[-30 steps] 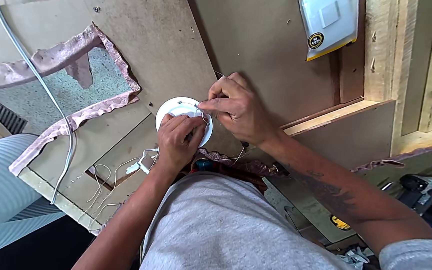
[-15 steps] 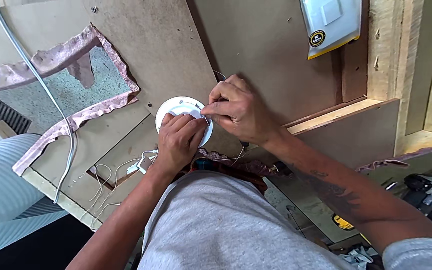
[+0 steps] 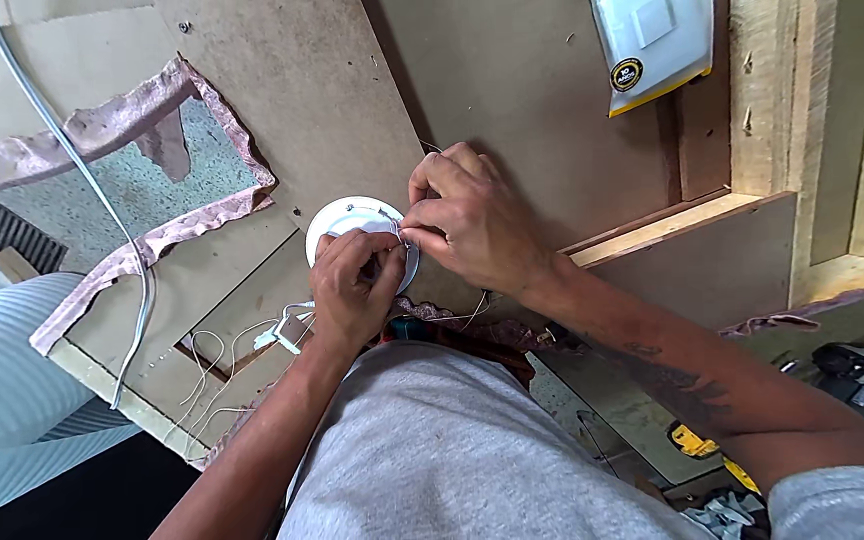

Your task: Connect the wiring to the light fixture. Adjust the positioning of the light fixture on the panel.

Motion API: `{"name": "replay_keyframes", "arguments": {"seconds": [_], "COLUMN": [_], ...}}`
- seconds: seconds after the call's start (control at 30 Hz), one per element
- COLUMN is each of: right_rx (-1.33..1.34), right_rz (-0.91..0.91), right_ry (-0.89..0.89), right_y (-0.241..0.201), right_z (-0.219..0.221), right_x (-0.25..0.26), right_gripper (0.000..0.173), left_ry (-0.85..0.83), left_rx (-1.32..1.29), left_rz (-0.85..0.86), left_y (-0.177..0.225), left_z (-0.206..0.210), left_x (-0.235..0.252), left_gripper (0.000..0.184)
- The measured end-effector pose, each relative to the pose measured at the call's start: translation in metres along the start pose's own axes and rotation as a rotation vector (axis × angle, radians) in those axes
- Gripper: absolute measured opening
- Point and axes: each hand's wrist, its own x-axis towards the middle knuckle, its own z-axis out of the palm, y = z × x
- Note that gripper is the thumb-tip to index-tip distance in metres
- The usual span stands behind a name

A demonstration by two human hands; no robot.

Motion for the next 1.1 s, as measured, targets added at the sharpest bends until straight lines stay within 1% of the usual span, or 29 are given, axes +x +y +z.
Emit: {"name": "replay_keyframes", "arguments": {"seconds": [0.17, 0.3, 0.37, 0.47, 0.53, 0.6, 0.67, 0.83, 1.1], "right_rx": [-0.08, -0.097, -0.042, 0.091, 0.128, 0.111, 0.104, 0.138, 0.165], "right_rz": [-0.007, -0.003, -0.009, -0.076, -0.144, -0.172, -0.148, -0.084, -0.023], "right_ry": [-0.06, -0.088, -0.059, 0.016, 0.016, -0.016, -0.026, 0.016, 0.049], "right_y": [-0.009, -0.012, -0.01, -0.001, 0.004, 0.007, 0.01, 0.013, 0.008], "right_z": [-0.001, -0.002, -0.003, -0.005, -0.005, -0.005, -0.006, -0.006, 0.005], "right_x": [0.005, 0.011, 0.012, 0.012, 0.011, 0.009, 0.008, 0.008, 0.005], "right_gripper": [0.019, 0.021, 0.019, 0.016, 0.016, 0.017, 0.018, 0.017, 0.015], "left_ry": [0.095, 0.087, 0.056, -0.05, -0.09, -0.11, -0.11, -0.076, -0.178], "left_rx": [0.008, 0.013, 0.017, 0.078, 0.11, 0.121, 0.12, 0.133, 0.217], "left_rz": [-0.109, -0.191, -0.159, -0.003, 0.068, 0.095, 0.1, 0.097, 0.194], "left_y": [0.007, 0.012, 0.01, 0.003, -0.001, -0.003, -0.003, -0.004, -0.002], "left_z": [0.005, 0.001, -0.001, -0.005, -0.006, -0.006, -0.006, -0.01, -0.025], "left_x": [-0.003, -0.001, -0.002, -0.004, -0.004, -0.004, -0.004, -0.002, 0.016], "left_gripper": [0.01, 0.011, 0.01, 0.012, 0.013, 0.013, 0.013, 0.014, 0.015]}}
